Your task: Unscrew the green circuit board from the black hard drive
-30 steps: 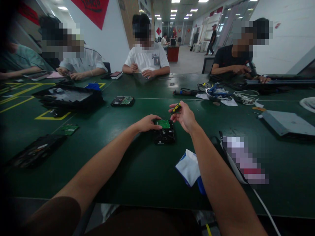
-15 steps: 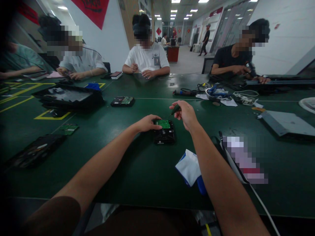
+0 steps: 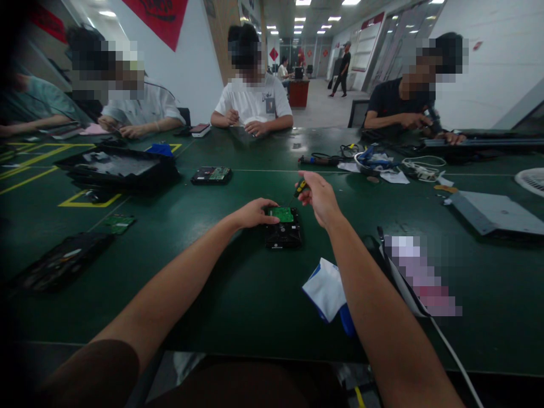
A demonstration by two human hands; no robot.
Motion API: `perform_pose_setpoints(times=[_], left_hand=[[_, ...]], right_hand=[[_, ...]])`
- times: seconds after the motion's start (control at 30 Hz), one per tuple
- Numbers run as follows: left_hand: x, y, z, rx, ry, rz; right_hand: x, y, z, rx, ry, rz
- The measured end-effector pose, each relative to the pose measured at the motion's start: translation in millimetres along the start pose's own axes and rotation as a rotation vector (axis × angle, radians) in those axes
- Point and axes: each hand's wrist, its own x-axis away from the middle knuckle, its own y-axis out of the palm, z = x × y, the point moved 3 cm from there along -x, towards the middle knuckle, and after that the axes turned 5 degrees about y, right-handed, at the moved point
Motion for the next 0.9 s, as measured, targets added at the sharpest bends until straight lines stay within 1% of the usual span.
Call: perform_pose_setpoints(times=[0.13, 0.27, 0.33, 0.43, 0.53, 0.67, 0.77, 0.9], left_hand=[[2.2, -1.4, 3.5, 0.003, -0.016, 0.012], [4.9, -3.7, 10.1, 0.017, -0.039, 0.019], [5.9, -4.5, 13.3, 0.02, -0.044, 0.018], [6.8, -4.9, 16.1, 0.02, -0.051, 0.014], [6.8, -4.5, 16.1, 0.022, -0.053, 0.012], [5.9, -4.0, 14.4, 0.025, -0.04, 0.002], [5.3, -4.0, 13.9, 0.023, -0.035, -0.009], [4.7, -4.7, 14.0, 0.02, -0.054, 0.01]], right_hand=[[-3.0, -0.2, -2.5, 0.106, -0.046, 0.048], [-2.5, 2.0, -5.0, 0.12, -0.027, 0.076], [-1.0, 3.8, -7.5, 0.114, -0.023, 0.057], [0.9, 6.7, -10.7, 0.11, -0.006, -0.006], [2.0, 8.5, -11.3, 0.082, 0.025, -0.066], [2.0, 8.3, -9.6, 0.027, 0.031, -0.102], [0.9, 6.4, -8.6, 0.082, -0.009, -0.082], [-1.3, 4.4, -8.2, 0.157, -0.051, 0.002]])
